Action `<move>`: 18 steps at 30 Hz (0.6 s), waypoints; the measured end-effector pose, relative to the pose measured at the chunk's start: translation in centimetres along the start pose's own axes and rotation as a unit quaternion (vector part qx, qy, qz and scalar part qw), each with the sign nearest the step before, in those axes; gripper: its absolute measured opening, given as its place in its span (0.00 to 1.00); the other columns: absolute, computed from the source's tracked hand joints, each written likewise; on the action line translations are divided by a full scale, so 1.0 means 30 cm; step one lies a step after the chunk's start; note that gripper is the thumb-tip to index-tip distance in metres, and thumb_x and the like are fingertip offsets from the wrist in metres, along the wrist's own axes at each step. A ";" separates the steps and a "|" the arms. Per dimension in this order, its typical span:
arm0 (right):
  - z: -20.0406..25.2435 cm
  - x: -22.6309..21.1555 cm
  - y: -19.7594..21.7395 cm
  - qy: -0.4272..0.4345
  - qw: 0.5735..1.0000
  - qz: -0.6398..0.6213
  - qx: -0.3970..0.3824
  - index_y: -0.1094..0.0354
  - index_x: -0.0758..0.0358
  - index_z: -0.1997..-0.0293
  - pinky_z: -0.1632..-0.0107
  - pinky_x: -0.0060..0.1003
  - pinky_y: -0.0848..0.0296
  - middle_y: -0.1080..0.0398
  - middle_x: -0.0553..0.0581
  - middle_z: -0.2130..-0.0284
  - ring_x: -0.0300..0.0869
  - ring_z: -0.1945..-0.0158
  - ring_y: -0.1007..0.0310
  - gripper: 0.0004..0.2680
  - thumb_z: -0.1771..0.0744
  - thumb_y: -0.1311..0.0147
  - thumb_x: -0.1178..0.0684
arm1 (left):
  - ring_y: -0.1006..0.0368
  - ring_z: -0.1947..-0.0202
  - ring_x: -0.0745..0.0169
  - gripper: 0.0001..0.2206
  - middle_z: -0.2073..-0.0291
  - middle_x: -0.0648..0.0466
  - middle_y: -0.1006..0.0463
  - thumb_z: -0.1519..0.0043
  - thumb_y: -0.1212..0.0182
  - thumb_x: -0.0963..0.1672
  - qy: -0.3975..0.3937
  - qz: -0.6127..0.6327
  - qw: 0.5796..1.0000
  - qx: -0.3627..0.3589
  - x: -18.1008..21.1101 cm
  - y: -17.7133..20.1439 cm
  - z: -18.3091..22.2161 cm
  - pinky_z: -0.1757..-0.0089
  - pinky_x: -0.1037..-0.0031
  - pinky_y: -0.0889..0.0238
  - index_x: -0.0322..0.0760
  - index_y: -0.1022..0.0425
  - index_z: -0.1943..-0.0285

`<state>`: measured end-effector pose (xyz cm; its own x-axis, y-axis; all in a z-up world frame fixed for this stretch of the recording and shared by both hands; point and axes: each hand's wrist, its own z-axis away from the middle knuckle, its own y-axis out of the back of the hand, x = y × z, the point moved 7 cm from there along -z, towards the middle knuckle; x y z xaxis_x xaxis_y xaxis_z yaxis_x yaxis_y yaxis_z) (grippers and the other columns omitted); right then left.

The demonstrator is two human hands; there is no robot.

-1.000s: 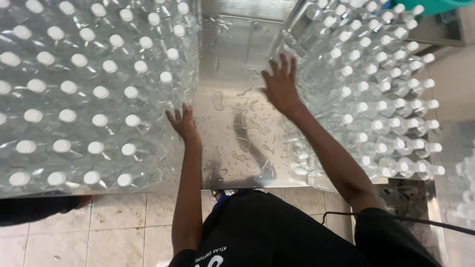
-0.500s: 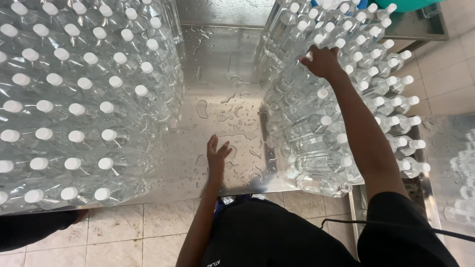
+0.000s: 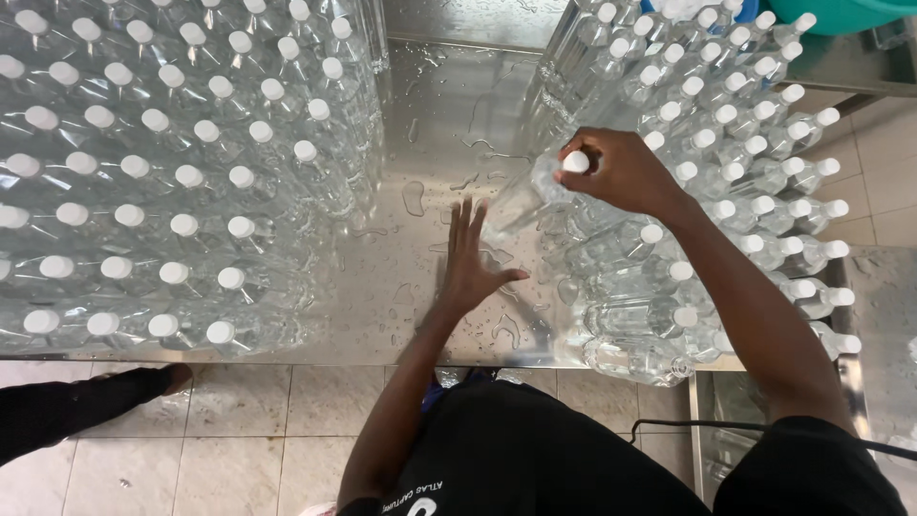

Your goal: The person repeatedly picks up clear plastic bottles from a large group on a metal table, screws white caps onto them, and places the capped bottles into a separate group. The task is performed by hand on a wet stainless steel surface.

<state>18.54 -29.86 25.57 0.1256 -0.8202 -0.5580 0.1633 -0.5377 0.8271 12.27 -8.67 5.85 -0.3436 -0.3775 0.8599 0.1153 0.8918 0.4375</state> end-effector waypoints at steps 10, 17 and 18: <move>0.199 -0.328 -0.025 0.004 0.985 -0.044 -0.164 0.32 0.66 0.30 0.37 0.63 0.29 0.24 0.73 0.48 0.63 0.40 0.22 0.21 0.29 0.44 0.41 | 0.19 0.40 0.45 0.59 0.40 0.46 0.17 0.62 0.09 0.57 0.086 0.171 0.971 -0.146 0.089 0.174 0.081 0.41 0.57 0.27 0.49 0.37 0.18; 0.201 -0.231 -0.082 0.116 0.971 0.030 -0.205 0.27 0.64 0.35 0.40 0.54 0.26 0.25 0.63 0.50 0.56 0.45 0.24 0.14 0.25 0.51 0.48 | 0.14 0.56 0.53 0.51 0.54 0.44 0.12 0.55 0.11 0.52 0.102 0.242 0.935 -0.238 0.115 0.159 0.128 0.53 0.62 0.23 0.42 0.36 0.20; 0.209 -0.232 -0.092 0.156 0.966 0.053 -0.202 0.26 0.63 0.36 0.41 0.51 0.26 0.25 0.61 0.52 0.54 0.46 0.24 0.13 0.26 0.50 0.49 | 0.15 0.58 0.55 0.49 0.56 0.43 0.13 0.52 0.11 0.51 0.123 0.275 0.917 -0.262 0.102 0.143 0.142 0.54 0.65 0.21 0.38 0.36 0.21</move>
<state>11.09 -23.87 27.58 0.4398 -0.7341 -0.5174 0.4938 -0.2835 0.8221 7.73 -4.93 9.23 0.1141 -0.0089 0.9934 0.6624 0.7459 -0.0694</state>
